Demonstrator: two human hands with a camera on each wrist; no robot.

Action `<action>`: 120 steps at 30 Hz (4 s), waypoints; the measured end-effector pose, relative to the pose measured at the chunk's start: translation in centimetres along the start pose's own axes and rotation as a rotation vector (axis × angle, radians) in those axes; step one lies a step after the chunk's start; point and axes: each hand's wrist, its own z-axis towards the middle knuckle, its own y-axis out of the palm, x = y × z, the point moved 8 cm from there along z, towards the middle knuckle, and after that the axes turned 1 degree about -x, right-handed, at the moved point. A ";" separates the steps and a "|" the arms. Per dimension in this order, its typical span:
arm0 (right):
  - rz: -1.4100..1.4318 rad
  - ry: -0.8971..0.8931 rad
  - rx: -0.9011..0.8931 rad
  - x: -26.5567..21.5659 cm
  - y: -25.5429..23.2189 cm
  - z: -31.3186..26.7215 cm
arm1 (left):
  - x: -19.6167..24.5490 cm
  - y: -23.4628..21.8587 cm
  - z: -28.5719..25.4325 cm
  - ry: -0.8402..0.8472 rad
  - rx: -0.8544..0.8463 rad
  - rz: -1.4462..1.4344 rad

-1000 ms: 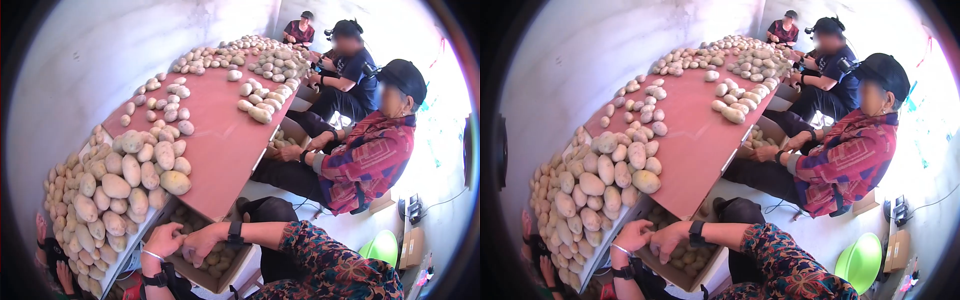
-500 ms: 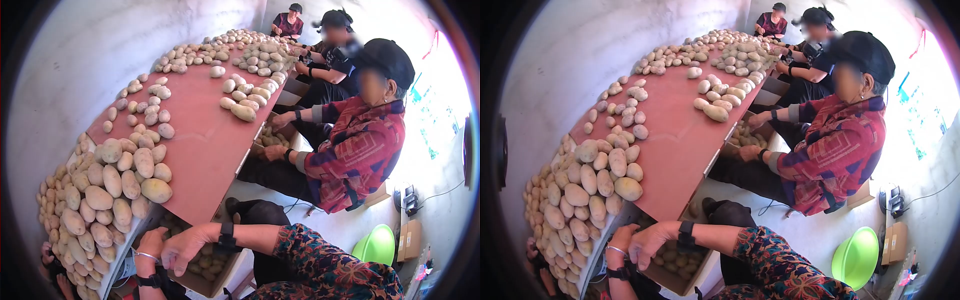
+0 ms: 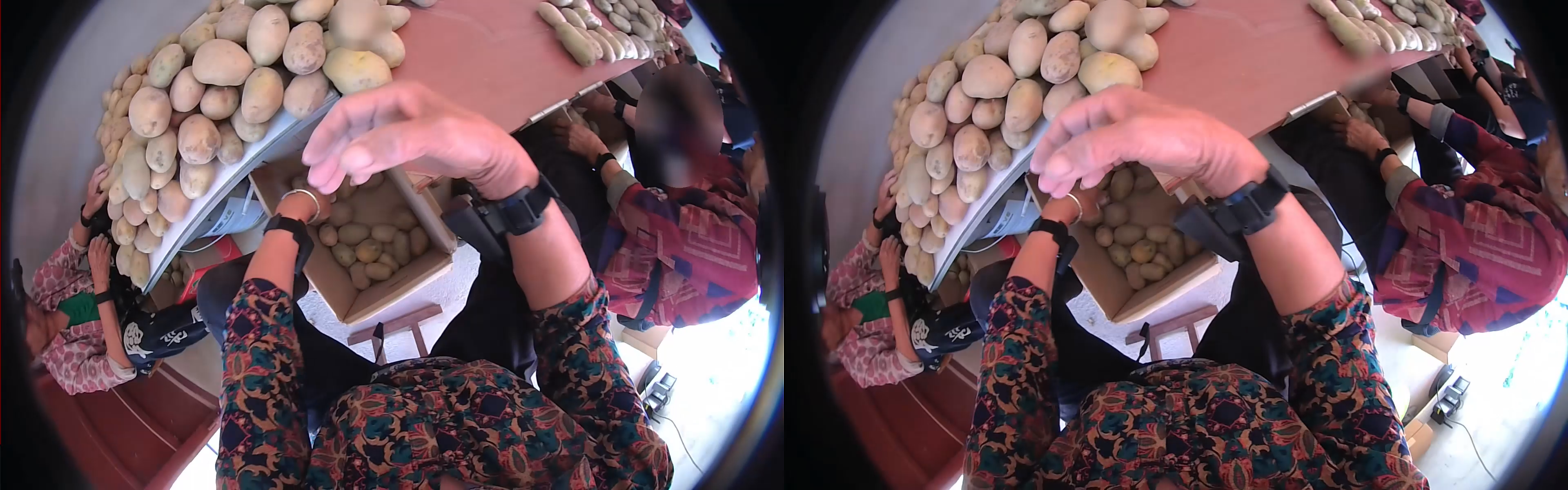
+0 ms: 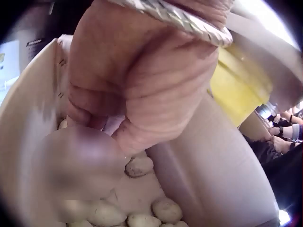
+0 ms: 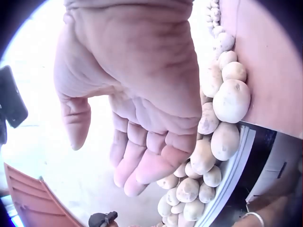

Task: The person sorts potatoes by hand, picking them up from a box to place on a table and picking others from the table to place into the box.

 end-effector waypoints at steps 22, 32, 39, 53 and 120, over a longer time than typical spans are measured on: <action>0.369 -0.389 0.053 -2.7 -3.7 -1.2 | 0.2 12.4 7.9 -0.173 0.155 0.243; 0.329 -0.485 0.349 -2.8 -2.9 -0.9 | 2.5 15.1 19.8 -0.055 0.471 0.164; 0.468 -0.180 0.335 -2.0 -3.6 -0.2 | 3.5 12.7 12.6 0.122 0.520 0.237; 0.406 -0.232 0.323 -2.2 -4.1 -0.6 | -1.8 9.0 4.1 -0.473 0.204 -0.348; 0.360 -0.114 0.847 -1.1 -5.0 -2.1 | 1.4 13.8 12.4 -0.223 0.513 -0.449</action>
